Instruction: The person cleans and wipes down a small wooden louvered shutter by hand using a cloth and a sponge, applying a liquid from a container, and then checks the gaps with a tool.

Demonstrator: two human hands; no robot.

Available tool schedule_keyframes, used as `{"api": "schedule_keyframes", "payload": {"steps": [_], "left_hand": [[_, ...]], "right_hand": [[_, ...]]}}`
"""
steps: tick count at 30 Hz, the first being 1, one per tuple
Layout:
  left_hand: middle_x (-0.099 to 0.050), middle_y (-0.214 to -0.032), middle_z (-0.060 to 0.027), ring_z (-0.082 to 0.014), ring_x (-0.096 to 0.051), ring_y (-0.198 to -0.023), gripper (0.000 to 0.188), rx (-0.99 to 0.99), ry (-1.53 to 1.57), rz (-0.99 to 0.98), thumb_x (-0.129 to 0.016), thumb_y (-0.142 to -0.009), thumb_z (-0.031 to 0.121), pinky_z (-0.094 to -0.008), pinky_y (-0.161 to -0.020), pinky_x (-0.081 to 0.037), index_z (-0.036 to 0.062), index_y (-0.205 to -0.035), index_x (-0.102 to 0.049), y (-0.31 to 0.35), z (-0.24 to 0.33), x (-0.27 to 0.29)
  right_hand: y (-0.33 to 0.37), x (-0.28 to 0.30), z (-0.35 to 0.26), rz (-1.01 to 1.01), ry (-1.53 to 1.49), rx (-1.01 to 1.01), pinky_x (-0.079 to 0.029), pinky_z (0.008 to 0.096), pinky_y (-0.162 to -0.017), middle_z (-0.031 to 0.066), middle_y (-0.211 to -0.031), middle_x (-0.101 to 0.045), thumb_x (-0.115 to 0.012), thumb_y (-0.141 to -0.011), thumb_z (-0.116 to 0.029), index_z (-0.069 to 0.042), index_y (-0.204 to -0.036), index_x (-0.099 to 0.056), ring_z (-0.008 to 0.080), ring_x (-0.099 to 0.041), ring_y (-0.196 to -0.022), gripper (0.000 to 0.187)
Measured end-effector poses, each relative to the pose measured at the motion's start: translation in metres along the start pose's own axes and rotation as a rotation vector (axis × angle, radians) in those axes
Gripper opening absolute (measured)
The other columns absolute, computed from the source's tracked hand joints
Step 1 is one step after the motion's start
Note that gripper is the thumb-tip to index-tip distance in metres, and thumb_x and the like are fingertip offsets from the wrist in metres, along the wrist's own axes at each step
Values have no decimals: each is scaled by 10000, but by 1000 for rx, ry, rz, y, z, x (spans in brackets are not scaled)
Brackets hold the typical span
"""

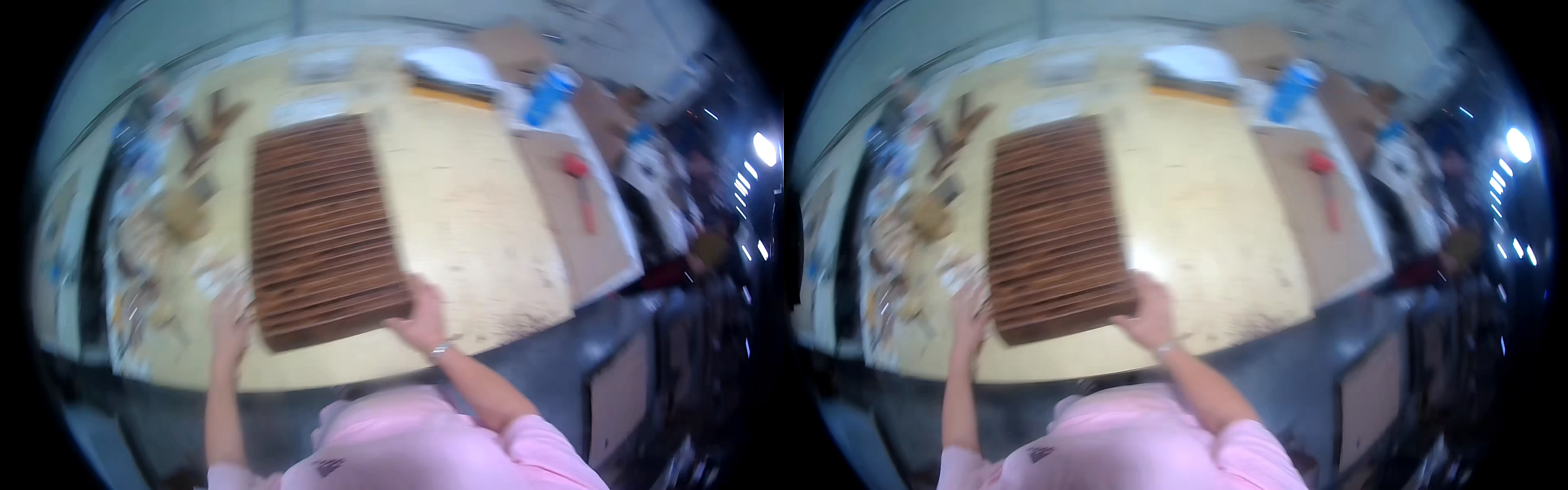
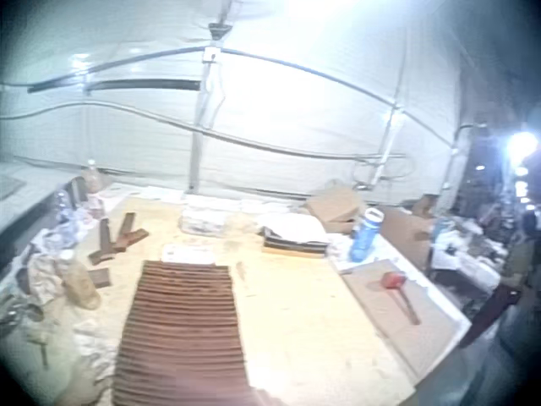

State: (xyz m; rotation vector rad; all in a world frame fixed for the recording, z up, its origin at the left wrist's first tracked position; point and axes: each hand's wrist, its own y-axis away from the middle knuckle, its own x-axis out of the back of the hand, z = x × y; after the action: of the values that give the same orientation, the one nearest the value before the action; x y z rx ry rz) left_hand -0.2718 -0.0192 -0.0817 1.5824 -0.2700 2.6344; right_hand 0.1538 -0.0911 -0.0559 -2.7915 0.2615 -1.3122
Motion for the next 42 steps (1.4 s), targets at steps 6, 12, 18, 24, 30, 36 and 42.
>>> {"api": "schedule_keyframes", "payload": {"steps": [6, 12, 18, 24, 30, 36, 42], "left_hand": [[-628, -1300, -188, -337, -554, -1232, 312, 123, 516, -60, -587, -886, 108, -417, -1050, -420, -25, -1159, -660, -3, 5, 38], [-443, -1523, -193, -443, -360, -1436, 522, -479, -31, -250, -659, -800, 60, -588, -1202, -195, 43, -1313, -571, -4, 119, -18], [-364, -1547, -290, -514, -303, -1447, 701, -611, -82, -242, -592, -765, 19, -634, -1178, -217, -58, -1444, -433, -7, 183, -54], [-540, -1395, -270, -449, -476, -1346, 578, -761, 141, -199, -642, -796, -21, -553, -1133, -342, -58, -1360, -522, -32, 274, -91], [-656, -1218, -194, -240, -656, -1055, 456, -168, 925, -262, -509, -864, -87, -348, -912, -517, -65, -1312, -595, -60, 307, -44], [-370, -1543, -238, -462, -358, -1399, 787, -593, -81, -418, -709, -771, 100, -636, -1173, -210, 16, -1482, -382, -43, 279, -51], [-390, -1548, -201, -427, -350, -1435, 743, -569, -182, -243, -706, -774, 124, -618, -1201, -189, 45, -1464, -443, -6, 194, -37]], "right_hand": [[-1, 11, 0, -135, -21, -63, -209, 485, -1234, 242, -1544, -399, -842, -715, -409, -35, -1538, -333, 362, -340, -1463, 1038], [-1, 5, 8, -173, -70, 2, -156, 467, -1257, 240, -1571, -355, -809, -759, -368, -6, -1561, -249, 321, -293, -1495, 1043], [-6, 16, 11, -228, -172, -30, -126, 450, -1268, 235, -1590, -326, -813, -757, -355, 14, -1567, -215, 317, -268, -1505, 1072], [-6, 0, 18, -182, -254, -13, -148, 450, -1262, 241, -1553, -379, -769, -758, -242, -9, -1556, -259, 331, -291, -1492, 975], [-6, 17, 10, -201, -232, -28, -157, 465, -1260, 231, -1566, -355, -792, -740, -302, -13, -1564, -243, 351, -308, -1472, 1032], [-5, -1, 22, -160, -161, 21, -154, 463, -1260, 251, -1566, -345, -799, -739, -313, 17, -1558, -227, 345, -290, -1487, 1053], [-5, 8, 16, -135, -141, 54, -184, 475, -1249, 257, -1553, -372, -799, -754, -364, 1, -1554, -256, 356, -328, -1471, 1034]]}}
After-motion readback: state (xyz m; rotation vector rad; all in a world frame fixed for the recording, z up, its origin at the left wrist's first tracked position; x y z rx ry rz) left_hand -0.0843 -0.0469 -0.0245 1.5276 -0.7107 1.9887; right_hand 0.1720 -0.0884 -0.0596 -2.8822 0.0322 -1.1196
